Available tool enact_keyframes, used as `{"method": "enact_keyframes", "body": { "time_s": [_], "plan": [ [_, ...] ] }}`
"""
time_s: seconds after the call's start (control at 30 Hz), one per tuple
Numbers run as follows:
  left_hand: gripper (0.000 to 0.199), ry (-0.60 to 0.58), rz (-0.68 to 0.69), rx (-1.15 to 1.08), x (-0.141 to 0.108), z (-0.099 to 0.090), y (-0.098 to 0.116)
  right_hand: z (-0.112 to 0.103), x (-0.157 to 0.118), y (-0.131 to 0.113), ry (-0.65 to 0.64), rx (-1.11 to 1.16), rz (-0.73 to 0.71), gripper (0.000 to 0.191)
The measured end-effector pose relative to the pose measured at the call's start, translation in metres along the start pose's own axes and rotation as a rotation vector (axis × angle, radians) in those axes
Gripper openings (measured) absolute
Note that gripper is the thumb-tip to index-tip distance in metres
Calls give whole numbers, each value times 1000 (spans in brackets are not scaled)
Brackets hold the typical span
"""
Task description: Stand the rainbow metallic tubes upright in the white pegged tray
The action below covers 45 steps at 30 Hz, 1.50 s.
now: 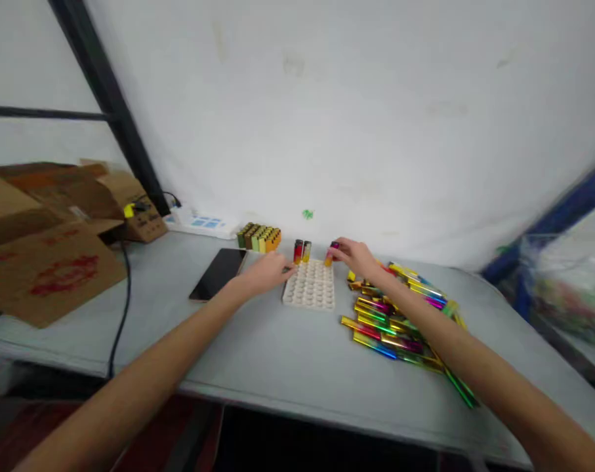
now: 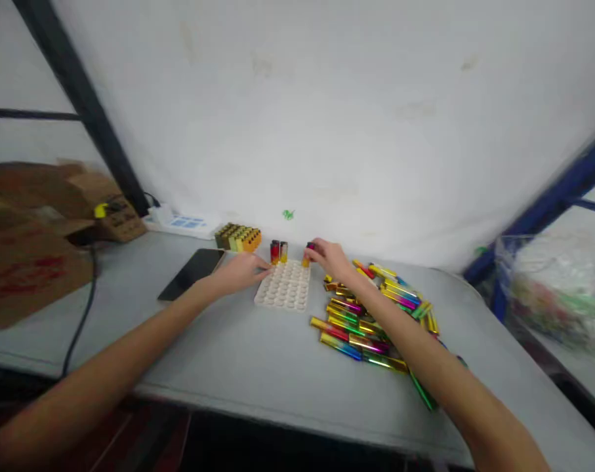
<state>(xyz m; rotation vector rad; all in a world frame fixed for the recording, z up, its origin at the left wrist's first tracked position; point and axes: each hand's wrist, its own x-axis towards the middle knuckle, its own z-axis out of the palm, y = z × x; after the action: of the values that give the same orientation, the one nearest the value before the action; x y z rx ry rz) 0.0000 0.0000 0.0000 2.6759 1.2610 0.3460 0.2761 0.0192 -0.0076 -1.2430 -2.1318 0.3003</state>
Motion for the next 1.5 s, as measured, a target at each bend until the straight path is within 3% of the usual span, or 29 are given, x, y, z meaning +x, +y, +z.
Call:
{"method": "enact_keyframes", "body": {
  "time_s": [0.23,0.43,0.6,0.73,0.9,1.1,1.5],
  "plan": [
    [32,19,-3,-1,-1,0,-1,2,-5,4,-100,-19,-22,24],
    [34,27,2,-8,0,3,-5,0,-7,3,-189,-161,-37,23],
    [33,27,-10,-9,0,3,-5,-23,-23,6,-217,-130,-72,22],
    [32,29,-14,-27,0,4,-4,-50,-50,10,-236,-285,-77,22],
    [34,27,-15,-36,-1,4,-4,-76,-86,9,-339,-280,-56,24],
    [40,-5,10,-5,-1,1,-9,-82,-106,10,-301,-207,27,27],
    [36,-31,72,-53,-2,-9,-16,-82,-112,20,-249,-190,62,21]
  ]
}}
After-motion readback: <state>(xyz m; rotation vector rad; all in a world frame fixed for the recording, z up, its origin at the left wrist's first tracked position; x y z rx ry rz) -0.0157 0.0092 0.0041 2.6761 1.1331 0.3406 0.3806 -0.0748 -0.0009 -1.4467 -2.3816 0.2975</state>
